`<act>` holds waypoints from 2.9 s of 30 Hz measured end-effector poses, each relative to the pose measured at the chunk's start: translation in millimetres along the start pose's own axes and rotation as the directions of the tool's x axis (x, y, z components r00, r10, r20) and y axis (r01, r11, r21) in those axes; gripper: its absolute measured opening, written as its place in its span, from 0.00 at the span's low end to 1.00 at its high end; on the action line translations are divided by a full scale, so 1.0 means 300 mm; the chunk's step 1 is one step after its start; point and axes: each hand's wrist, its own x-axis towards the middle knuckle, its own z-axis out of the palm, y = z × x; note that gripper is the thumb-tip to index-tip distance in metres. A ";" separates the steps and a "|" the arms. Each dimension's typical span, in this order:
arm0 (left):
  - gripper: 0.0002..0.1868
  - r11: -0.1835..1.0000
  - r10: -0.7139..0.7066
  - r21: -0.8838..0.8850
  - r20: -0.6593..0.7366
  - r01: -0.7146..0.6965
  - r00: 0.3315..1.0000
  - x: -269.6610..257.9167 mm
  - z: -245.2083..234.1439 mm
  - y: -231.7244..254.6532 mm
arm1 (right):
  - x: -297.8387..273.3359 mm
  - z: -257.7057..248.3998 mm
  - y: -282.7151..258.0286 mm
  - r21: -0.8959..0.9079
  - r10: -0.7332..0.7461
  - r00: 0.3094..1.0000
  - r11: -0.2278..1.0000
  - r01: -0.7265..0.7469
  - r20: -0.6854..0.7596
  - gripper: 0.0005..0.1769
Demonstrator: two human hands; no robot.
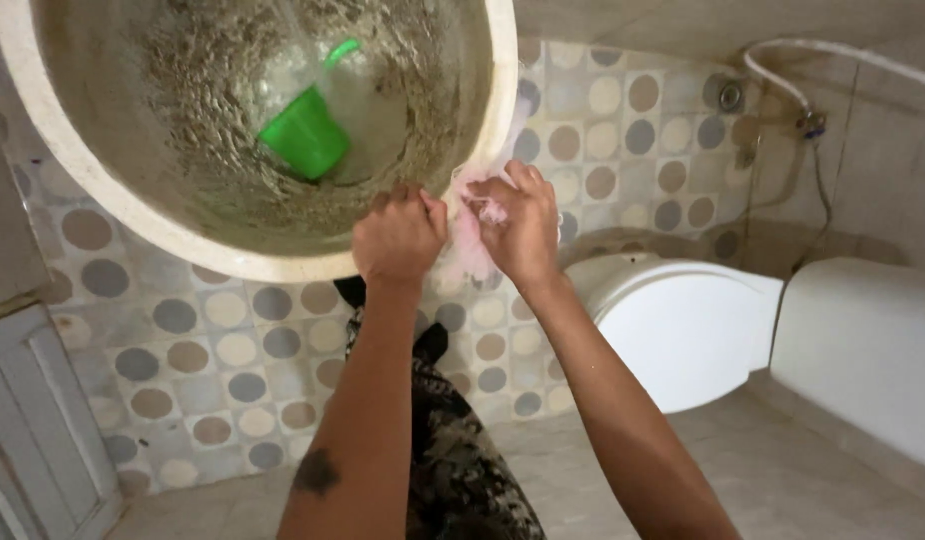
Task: Cleaning a large bucket and the bathroom floor using a sponge and brush.
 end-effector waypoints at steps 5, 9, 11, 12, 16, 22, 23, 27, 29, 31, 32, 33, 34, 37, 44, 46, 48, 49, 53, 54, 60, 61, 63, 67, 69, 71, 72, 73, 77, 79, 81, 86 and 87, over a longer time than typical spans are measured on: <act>0.16 1.000 0.001 0.024 -0.069 0.001 0.998 -0.015 0.002 0.002 | 0.226 0.025 0.130 0.189 0.277 0.957 0.948 -0.257 -0.086 0.08; 0.16 0.999 0.006 0.033 -0.032 -0.005 0.999 -0.006 -0.003 0.011 | 0.263 0.084 0.254 -0.266 -0.224 0.899 0.956 0.126 -0.377 0.16; 0.16 0.999 0.000 0.043 -0.036 0.002 0.999 0.004 -0.009 0.007 | 0.172 0.045 0.133 -0.106 -0.060 0.958 0.994 0.031 -0.282 0.12; 0.16 0.999 -0.008 0.043 -0.023 0.009 1.000 -0.010 -0.006 0.010 | 0.104 0.023 0.075 0.036 0.099 0.985 0.995 -0.095 -0.142 0.09; 0.16 1.000 0.011 0.025 -0.093 -0.008 0.996 -0.010 0.016 0.003 | -0.015 -0.006 -0.013 -0.041 -0.058 0.997 0.997 0.060 0.047 0.12; 0.19 0.996 0.053 0.069 -0.006 -0.052 0.999 -0.006 0.040 -0.015 | 0.232 0.093 0.262 -0.223 -0.182 0.959 0.966 0.133 -0.217 0.08; 0.19 0.996 0.045 0.072 -0.003 -0.045 0.999 -0.005 0.028 -0.012 | 0.246 0.086 0.250 -0.210 -0.116 0.964 0.975 0.065 -0.240 0.09; 0.20 0.996 0.008 0.090 0.027 -0.011 1.000 -0.005 0.010 -0.006 | 0.228 0.051 0.162 -0.108 0.017 0.974 0.993 -0.043 -0.226 0.09; 0.20 0.997 0.024 0.079 0.030 -0.026 0.999 -0.008 0.033 -0.019 | 0.105 0.088 0.140 -0.046 0.089 0.986 0.994 -0.097 -0.139 0.05; 0.20 0.998 0.031 0.057 0.024 -0.033 0.999 -0.004 0.043 -0.015 | 0.003 0.091 0.098 0.002 0.143 0.989 0.990 -0.143 -0.045 0.02; 0.20 0.997 0.024 0.071 0.050 -0.027 0.998 -0.001 0.044 -0.013 | -0.041 0.086 0.065 -0.057 -0.016 0.997 0.998 0.011 -0.079 0.07; 0.21 0.996 0.016 0.085 0.075 -0.022 0.997 0.001 0.045 -0.012 | -0.087 0.081 0.032 -0.119 -0.177 0.979 0.979 0.164 -0.102 0.14; 0.21 0.996 0.011 0.087 0.073 -0.017 0.997 0.001 0.031 -0.006 | -0.064 0.061 0.010 -0.116 -0.182 0.978 0.979 0.170 -0.101 0.14; 0.19 0.997 0.031 0.072 -0.003 -0.031 1.000 0.004 0.015 -0.005 | 0.020 0.061 0.023 -0.057 0.053 0.998 0.997 -0.051 0.041 0.12; 0.17 1.000 0.002 0.028 0.012 -0.003 1.000 0.006 0.009 0.001 | 0.195 0.050 0.142 -0.193 -0.006 0.950 0.980 -0.057 -0.312 0.11; 0.18 0.999 -0.016 0.030 0.055 0.014 0.998 -0.005 0.011 -0.003 | 0.153 0.045 0.105 -0.058 0.103 0.969 0.991 -0.119 -0.223 0.12; 0.17 1.000 0.015 0.014 -0.102 -0.013 0.995 -0.007 0.013 0.003 | 0.090 0.054 0.076 0.552 0.308 0.948 0.806 -0.212 -0.085 0.07; 0.17 1.000 0.014 0.017 -0.106 -0.013 0.994 -0.006 0.010 0.002 | 0.051 0.039 0.033 0.555 0.304 0.949 0.806 -0.208 -0.087 0.07; 0.18 1.000 0.001 0.003 -0.075 0.000 0.997 -0.004 0.004 0.007 | -0.032 0.041 0.000 0.233 0.079 0.995 0.970 -0.064 -0.056 0.10; 0.18 1.000 -0.004 0.007 -0.073 0.005 0.997 0.002 0.006 0.005 | -0.031 0.063 0.026 -0.117 -0.085 0.994 0.990 0.077 -0.063 0.10; 0.18 1.000 0.007 0.023 -0.020 -0.007 1.000 -0.012 0.001 0.008 | 0.143 0.086 0.168 -0.156 -0.044 0.973 0.988 0.009 -0.227 0.11; 0.18 1.000 0.009 0.026 -0.016 -0.008 1.000 -0.015 0.004 0.007 | 0.117 0.091 0.159 -0.153 -0.040 0.973 0.988 0.004 -0.227 0.11; 0.17 1.000 -0.008 0.017 -0.064 0.009 0.998 0.002 0.003 0.007 | 0.097 0.097 0.138 -0.083 -0.025 0.979 0.996 0.008 -0.202 0.11; 0.17 1.000 -0.012 0.012 -0.102 0.013 0.995 0.005 0.003 0.015 | -0.029 0.017 -0.001 -0.121 -0.121 0.983 0.987 0.105 -0.139 0.13; 0.18 1.000 -0.004 0.012 -0.059 0.005 0.998 -0.002 -0.002 0.011 | -0.022 -0.003 -0.012 -0.184 -0.191 0.978 0.968 0.173 -0.083 0.13; 0.17 1.000 0.006 0.020 -0.072 -0.004 0.997 0.003 0.008 0.005 | 0.031 0.070 0.101 -0.133 -0.120 0.989 0.985 0.107 -0.090 0.11; 0.17 1.000 0.013 0.028 -0.078 -0.011 0.997 -0.003 0.014 0.002 | 0.050 0.108 0.157 -0.080 -0.045 0.995 0.996 0.038 -0.087 0.09; 0.17 1.000 0.010 0.030 -0.076 -0.007 0.997 -0.002 0.010 0.005 | 0.093 0.101 0.169 -0.077 -0.045 0.995 0.996 0.039 -0.084 0.09; 0.17 1.000 0.005 0.003 -0.077 -0.004 0.997 -0.007 -0.001 0.010 | 0.164 0.086 0.163 -0.148 -0.016 0.981 0.989 -0.014 -0.195 0.13; 0.17 1.000 -0.004 0.008 -0.074 0.005 0.997 0.004 0.000 0.011 | 0.141 0.079 0.125 -0.125 -0.005 0.971 0.992 -0.026 -0.240 0.17; 0.16 1.000 0.013 0.013 -0.121 -0.012 0.993 -0.008 0.011 0.003 | 0.053 0.077 0.075 -0.029 0.021 0.993 0.999 -0.025 -0.120 0.06; 0.17 1.000 0.003 -0.001 -0.135 -0.004 0.991 -0.008 0.008 0.010 | -0.140 0.030 -0.044 0.157 -0.039 0.999 0.987 0.038 0.000 0.14; 0.17 1.000 0.006 0.005 -0.125 -0.005 0.992 -0.004 0.006 0.007 | -0.143 0.013 -0.061 0.325 0.072 0.996 0.942 -0.082 0.043 0.14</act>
